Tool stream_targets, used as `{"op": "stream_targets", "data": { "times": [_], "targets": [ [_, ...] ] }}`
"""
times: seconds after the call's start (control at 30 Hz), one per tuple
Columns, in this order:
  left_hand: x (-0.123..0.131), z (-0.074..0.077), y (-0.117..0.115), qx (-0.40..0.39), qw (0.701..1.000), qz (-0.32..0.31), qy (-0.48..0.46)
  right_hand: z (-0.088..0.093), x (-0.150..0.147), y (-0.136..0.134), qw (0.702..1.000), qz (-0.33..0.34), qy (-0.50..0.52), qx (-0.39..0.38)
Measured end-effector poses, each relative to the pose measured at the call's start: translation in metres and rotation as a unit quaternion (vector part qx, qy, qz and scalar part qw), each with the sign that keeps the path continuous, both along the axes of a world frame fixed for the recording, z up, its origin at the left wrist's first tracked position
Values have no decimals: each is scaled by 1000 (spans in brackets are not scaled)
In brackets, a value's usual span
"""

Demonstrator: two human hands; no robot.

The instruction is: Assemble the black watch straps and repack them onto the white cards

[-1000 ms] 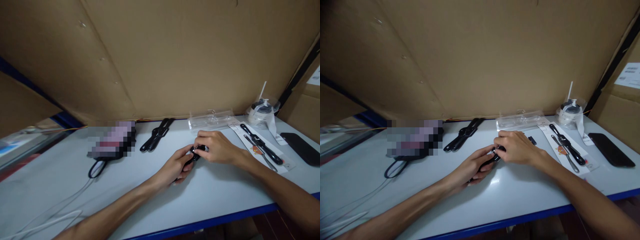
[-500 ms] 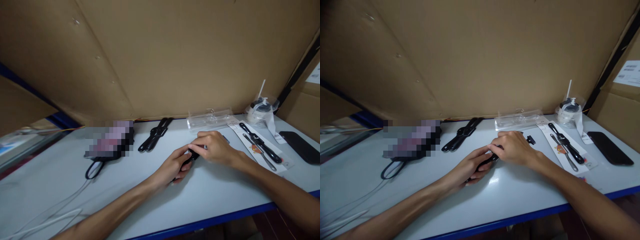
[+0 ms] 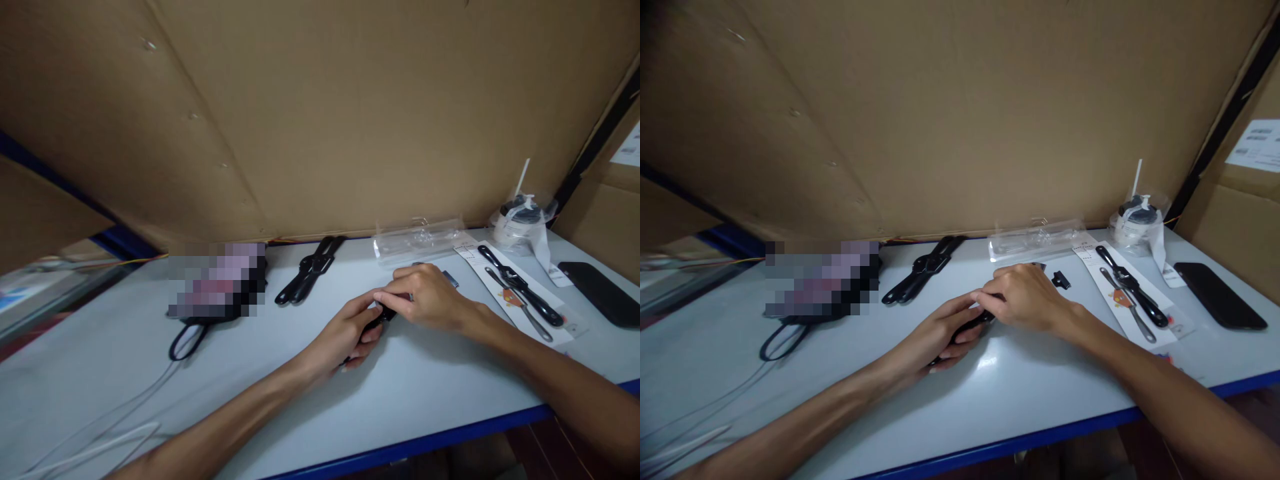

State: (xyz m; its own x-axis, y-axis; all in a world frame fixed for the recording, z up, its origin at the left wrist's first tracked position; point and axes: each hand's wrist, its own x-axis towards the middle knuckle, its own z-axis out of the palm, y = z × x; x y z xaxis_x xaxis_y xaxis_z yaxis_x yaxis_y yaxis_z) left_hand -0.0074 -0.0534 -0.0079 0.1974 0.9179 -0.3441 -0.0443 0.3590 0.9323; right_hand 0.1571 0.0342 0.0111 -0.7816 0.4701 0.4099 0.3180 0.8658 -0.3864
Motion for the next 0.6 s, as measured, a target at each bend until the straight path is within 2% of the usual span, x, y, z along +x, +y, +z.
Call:
{"op": "stream_targets", "data": {
  "times": [0.13, 0.33, 0.5, 0.6],
  "targets": [
    [0, 1, 0, 2, 1000, -6, -11, -1, 0, 2, 998, -42, 2, 36],
    [-1, -1, 0, 0, 1000, -1, -5, 1, -1, 0, 1000, 18, -2, -21],
    [-1, 0, 0, 1, 1000, -8, -11, 1, -1, 1, 998, -43, -4, 44],
    [0, 0, -1, -3, 1000, -3, -3, 0, -1, 0, 999, -19, -17, 23]
  ]
}}
